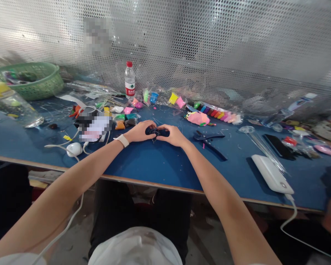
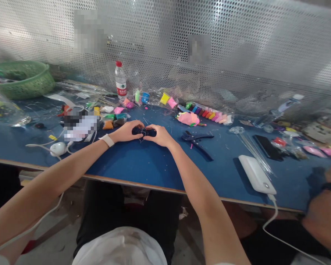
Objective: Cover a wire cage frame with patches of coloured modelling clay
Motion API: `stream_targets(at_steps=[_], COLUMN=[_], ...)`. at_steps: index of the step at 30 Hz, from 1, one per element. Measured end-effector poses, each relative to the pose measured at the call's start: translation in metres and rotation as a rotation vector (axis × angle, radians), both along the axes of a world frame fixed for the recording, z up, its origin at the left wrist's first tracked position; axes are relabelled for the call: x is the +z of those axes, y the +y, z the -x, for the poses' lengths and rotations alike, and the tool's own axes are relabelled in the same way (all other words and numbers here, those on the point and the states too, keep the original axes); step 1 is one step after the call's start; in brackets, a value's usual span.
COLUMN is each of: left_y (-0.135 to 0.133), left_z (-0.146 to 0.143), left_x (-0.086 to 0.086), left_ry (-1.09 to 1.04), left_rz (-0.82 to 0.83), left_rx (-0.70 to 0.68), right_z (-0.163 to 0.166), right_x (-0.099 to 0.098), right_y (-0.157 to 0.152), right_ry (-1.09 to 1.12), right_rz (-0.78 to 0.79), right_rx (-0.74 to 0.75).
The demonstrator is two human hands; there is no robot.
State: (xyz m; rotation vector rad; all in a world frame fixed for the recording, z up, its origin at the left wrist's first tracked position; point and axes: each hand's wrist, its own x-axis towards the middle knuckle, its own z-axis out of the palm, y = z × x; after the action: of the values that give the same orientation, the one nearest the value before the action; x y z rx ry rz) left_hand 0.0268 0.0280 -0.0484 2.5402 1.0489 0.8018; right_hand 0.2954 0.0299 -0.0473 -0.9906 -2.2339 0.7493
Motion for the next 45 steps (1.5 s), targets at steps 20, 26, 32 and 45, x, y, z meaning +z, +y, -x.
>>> stream_targets(at_steps=[20, 26, 32, 45], left_y=[0.007, 0.004, 0.002, 0.004], left_z=[0.023, 0.016, 0.018, 0.021], left_x=[0.010, 0.004, 0.004, 0.004], left_ry=[0.475, 0.513, 0.496, 0.492], left_rz=[-0.115, -0.160, -0.162, -0.160], left_rx=[0.528, 0.538, 0.546, 0.527], right_z=[-0.004, -0.002, -0.002, -0.002], right_x=[-0.002, -0.002, 0.000, 0.002], right_y=[0.000, 0.002, 0.000, -0.001], right_ry=[-0.079, -0.090, -0.105, -0.125], right_rz=[-0.073, -0.085, -0.080, -0.068], right_rx=[-0.055, -0.062, -0.057, -0.049])
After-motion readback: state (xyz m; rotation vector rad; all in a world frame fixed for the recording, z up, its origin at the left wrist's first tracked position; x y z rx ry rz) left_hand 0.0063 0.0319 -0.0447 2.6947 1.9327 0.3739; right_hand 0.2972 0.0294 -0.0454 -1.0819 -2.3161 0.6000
